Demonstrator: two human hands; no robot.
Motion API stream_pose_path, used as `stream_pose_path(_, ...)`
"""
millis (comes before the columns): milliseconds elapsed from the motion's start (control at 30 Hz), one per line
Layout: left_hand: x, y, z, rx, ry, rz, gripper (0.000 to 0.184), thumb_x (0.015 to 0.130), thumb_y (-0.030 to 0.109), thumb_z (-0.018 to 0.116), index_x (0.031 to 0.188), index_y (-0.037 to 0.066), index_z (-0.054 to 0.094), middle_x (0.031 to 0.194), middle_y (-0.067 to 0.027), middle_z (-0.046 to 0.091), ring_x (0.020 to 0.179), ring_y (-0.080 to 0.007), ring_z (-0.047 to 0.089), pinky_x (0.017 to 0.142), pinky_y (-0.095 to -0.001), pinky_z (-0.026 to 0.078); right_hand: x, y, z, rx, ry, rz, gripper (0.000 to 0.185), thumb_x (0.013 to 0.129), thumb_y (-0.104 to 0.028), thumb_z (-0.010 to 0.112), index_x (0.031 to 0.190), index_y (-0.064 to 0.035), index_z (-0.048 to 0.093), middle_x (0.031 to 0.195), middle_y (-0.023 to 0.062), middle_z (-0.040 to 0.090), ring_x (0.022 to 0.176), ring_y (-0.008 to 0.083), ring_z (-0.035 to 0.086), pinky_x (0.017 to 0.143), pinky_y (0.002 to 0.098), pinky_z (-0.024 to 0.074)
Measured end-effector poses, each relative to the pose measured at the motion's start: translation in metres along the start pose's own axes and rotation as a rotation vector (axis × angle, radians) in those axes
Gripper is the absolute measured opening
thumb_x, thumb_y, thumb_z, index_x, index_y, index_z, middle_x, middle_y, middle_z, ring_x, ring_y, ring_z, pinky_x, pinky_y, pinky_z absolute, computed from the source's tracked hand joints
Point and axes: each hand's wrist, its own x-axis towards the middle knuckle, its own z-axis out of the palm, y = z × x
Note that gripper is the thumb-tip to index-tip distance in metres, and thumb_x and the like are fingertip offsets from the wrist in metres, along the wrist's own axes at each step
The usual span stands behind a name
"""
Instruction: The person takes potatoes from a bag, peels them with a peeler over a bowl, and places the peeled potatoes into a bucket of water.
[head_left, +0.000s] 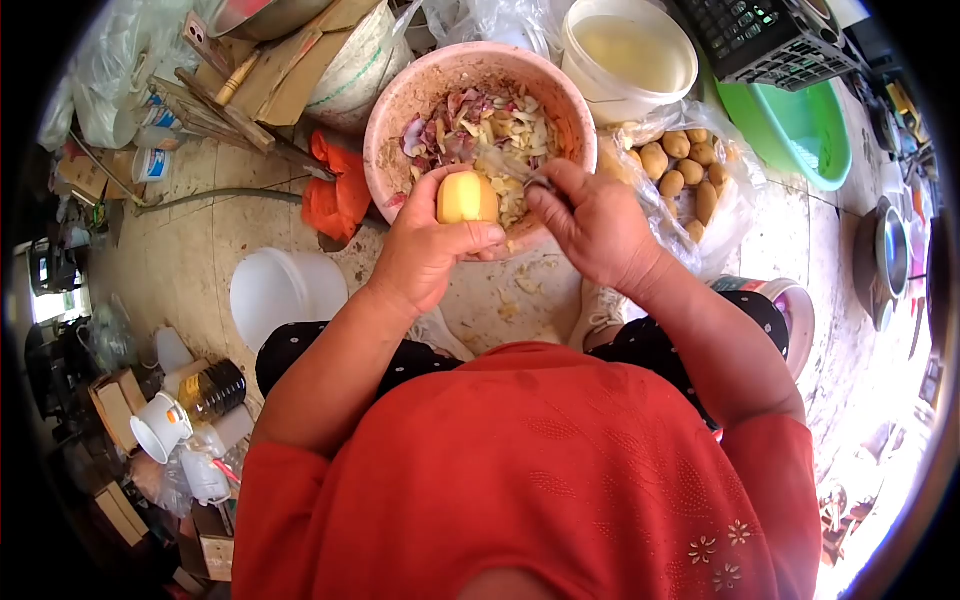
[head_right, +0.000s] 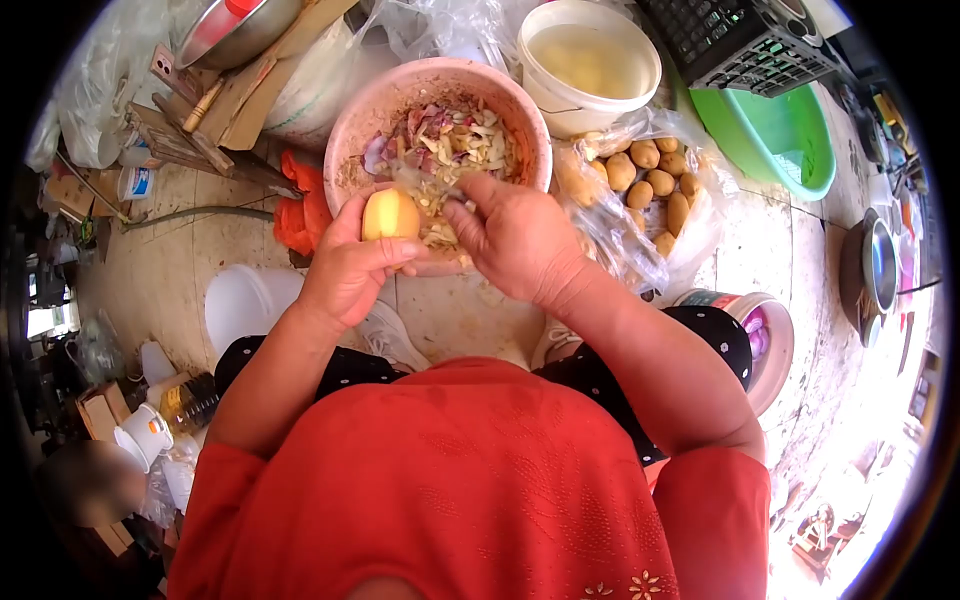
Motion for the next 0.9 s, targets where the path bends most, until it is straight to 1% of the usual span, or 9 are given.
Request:
stream_pose_path(67,0.003,0.0,-0.002,-0.008,-0.005,-0.028,0.056,0.075,-0.004,0.069,0.125,0.004,0.044,0.104,-0.0088,0.06,0.084,-0.0177,0.061,0.069,-0.0295,0.05,-0.006,-0.003,0.007,-0.02,-0.008,-0.181,0.022,0.092,-0.028,0.056,0.098,-0.007,0.057,0.075,0.0164,0.063,0.071,0.0373,0.064,0.063,0.046,0.051)
stream_pose_path(233,-0.001,0.005,0.001,-0.03,-0.04,-0.124,0.059,0.074,-0.003,0.071,0.125,0.003,0.041,0.097,-0.0088,0.06,0.072,-0.0187,0.061,0.059,-0.0292,0.049,-0.013,0.0,0.015,-0.099,-0.023,-0.216,0.021,0.091,-0.029,0.058,0.096,-0.0086,0.056,0.076,0.0132,0.064,0.072,0.0354,0.064,0.062,0.0456,0.0514)
stream_pose_path(300,-0.003,0.005,0.002,-0.035,-0.068,-0.121,0.058,0.074,-0.004,0.07,0.125,0.004,0.042,0.098,-0.0089,0.06,0.072,-0.0187,0.061,0.056,-0.0299,0.049,-0.01,0.002,0.013,-0.107,-0.032,-0.152,0.023,0.093,-0.03,0.055,0.098,-0.0079,0.057,0.078,0.015,0.065,0.075,0.0359,0.065,0.065,0.0468,0.0521)
stream_pose_path(367,-0.011,0.004,0.005,0.008,-0.119,-0.12,0.059,0.074,-0.005,0.068,0.127,0.005,0.043,0.101,-0.0077,0.059,0.077,-0.018,0.061,0.055,-0.0288,0.049,0.01,0.019,0.009,-0.162,-0.117,0.233,0.027,0.094,-0.031,0.05,0.1,-0.0061,0.059,0.084,0.0186,0.067,0.08,0.0375,0.065,0.071,0.048,0.052)
stream_pose_path(400,-0.013,0.005,0.005,0.048,-0.168,-0.115,0.061,0.075,-0.006,0.066,0.129,0.007,0.043,0.104,-0.0064,0.058,0.082,-0.0174,0.062,0.055,-0.0277,0.049,0.016,0.037,0.006,-0.15,-0.094,0.285,0.031,0.095,-0.032,0.047,0.1,-0.0042,0.061,0.09,0.0217,0.067,0.083,0.0399,0.064,0.077,0.049,0.0511)
stream_pose_path(500,-0.013,0.004,0.004,0.1,-0.104,-0.057,0.062,0.076,-0.005,0.066,0.131,0.008,0.041,0.103,-0.0062,0.057,0.082,-0.0172,0.061,0.058,-0.0288,0.049,0.015,0.037,-0.005,-0.008,-0.002,0.212,0.032,0.094,-0.032,0.05,0.097,-0.0015,0.061,0.087,0.0231,0.067,0.083,0.0416,0.063,0.076,0.0495,0.05)
stream_pose_path(633,-0.008,0.001,0.004,0.093,-0.025,-0.025,0.058,0.076,-0.004,0.066,0.128,0.007,0.043,0.103,-0.0059,0.057,0.083,-0.0172,0.061,0.063,-0.0296,0.048,0.002,0.003,-0.002,0.016,-0.076,0.147,0.03,0.094,-0.031,0.053,0.095,-0.0016,0.06,0.082,0.0231,0.065,0.08,0.0416,0.063,0.072,0.0491,0.0498)
stream_pose_path(733,-0.003,-0.006,-0.001,0.069,0.043,0.015,0.057,0.074,-0.002,0.07,0.124,0.005,0.043,0.106,-0.0074,0.057,0.087,-0.0173,0.06,0.063,-0.0289,0.049,-0.004,-0.005,0.003,0.077,-0.07,-0.048,0.026,0.094,-0.029,0.054,0.092,-0.0033,0.058,0.078,0.0221,0.063,0.076,0.0418,0.062,0.068,0.0492,0.0495)
stream_pose_path(900,-0.005,0.0,-0.002,-0.001,-0.015,-0.084,0.058,0.07,-0.002,0.067,0.122,0.006,0.044,0.102,-0.009,0.059,0.087,-0.0204,0.062,0.067,-0.0312,0.049,0.001,0.001,0.006,-0.007,-0.171,0.082,0.029,0.094,-0.03,0.051,0.094,-0.002,0.059,0.084,0.022,0.065,0.081,0.0409,0.063,0.074,0.0479,0.0506)
